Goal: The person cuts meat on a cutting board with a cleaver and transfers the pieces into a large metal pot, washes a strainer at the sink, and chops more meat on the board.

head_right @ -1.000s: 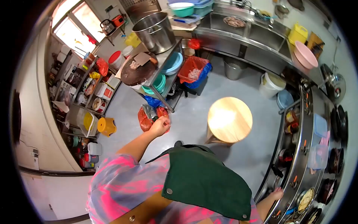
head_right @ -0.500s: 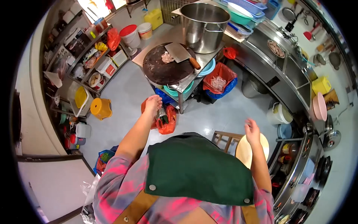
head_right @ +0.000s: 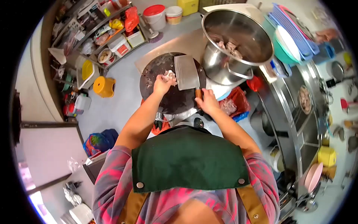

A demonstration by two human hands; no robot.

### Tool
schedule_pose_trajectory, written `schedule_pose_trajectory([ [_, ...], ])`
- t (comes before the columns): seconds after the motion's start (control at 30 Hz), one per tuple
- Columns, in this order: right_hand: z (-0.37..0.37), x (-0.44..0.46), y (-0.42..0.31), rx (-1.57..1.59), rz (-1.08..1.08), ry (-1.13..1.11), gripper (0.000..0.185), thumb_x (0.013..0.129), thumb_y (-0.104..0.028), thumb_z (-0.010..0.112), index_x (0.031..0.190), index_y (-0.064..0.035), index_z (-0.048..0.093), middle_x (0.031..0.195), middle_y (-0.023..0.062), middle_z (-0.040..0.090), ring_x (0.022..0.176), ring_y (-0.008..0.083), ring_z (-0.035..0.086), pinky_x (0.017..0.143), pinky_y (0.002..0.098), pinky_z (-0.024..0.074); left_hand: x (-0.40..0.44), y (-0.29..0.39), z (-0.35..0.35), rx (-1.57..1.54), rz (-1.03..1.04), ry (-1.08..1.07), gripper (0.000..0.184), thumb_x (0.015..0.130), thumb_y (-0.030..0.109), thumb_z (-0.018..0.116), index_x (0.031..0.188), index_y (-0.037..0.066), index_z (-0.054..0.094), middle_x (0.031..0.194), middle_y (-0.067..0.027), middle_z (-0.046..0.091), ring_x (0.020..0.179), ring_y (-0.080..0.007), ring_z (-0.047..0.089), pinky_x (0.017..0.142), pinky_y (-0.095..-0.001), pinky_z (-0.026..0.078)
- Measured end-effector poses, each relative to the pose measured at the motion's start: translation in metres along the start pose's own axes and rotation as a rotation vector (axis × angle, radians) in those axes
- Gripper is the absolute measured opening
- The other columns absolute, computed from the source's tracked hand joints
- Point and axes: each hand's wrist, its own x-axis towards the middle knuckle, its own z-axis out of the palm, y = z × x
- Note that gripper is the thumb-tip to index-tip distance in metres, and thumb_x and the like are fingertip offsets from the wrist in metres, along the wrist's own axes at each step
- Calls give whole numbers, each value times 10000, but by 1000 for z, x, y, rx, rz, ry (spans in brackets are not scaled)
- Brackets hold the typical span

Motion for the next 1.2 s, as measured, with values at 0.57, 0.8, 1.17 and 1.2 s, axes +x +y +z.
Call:
schedule_pose_trajectory([
  [0.57, -24, 101, 7, 1171, 612, -603, 310, 794, -76, 623, 1053, -72, 452, 703, 59, 528, 536, 163, 531, 471, 302, 466, -23, 3, -23, 117, 358, 163, 491, 644, 36, 710, 1092, 104, 523, 1247, -152, 435, 1132, -345, 453, 944, -396, 395],
  [0.8, -41, 60, 1, 736, -29, -133, 169, 895, -190, 544, 869, -34, 488, 645, 15, 529, 527, 95, 530, 500, 243, 438, -50, -10, -22, 41, 539, -93, 479, 676, 86, 736, 1100, 80, 513, 1226, -159, 467, 1146, -359, 445, 969, -404, 374],
  [1.17, -71, 43, -58, -22, -242, -37, 241, 892, -201, 485, 1077, -49, 462, 846, 218, 621, 784, 408, 589, 687, 466, 465, -29, 1, -1, -63, 354, 176, 496, 630, 130, 782, 1010, 12, 485, 992, -146, 486, 901, -312, 512, 807, -375, 444],
  [1.2, -71, 47, -62, -40, -245, -34, 228, 895, -200, 480, 1063, -47, 462, 839, 216, 620, 781, 407, 590, 681, 470, 462, -28, 0, 1, -144, 338, 145, 407, 664, 122, 767, 972, 20, 521, 992, -130, 485, 841, -254, 528, 750, -341, 469],
])
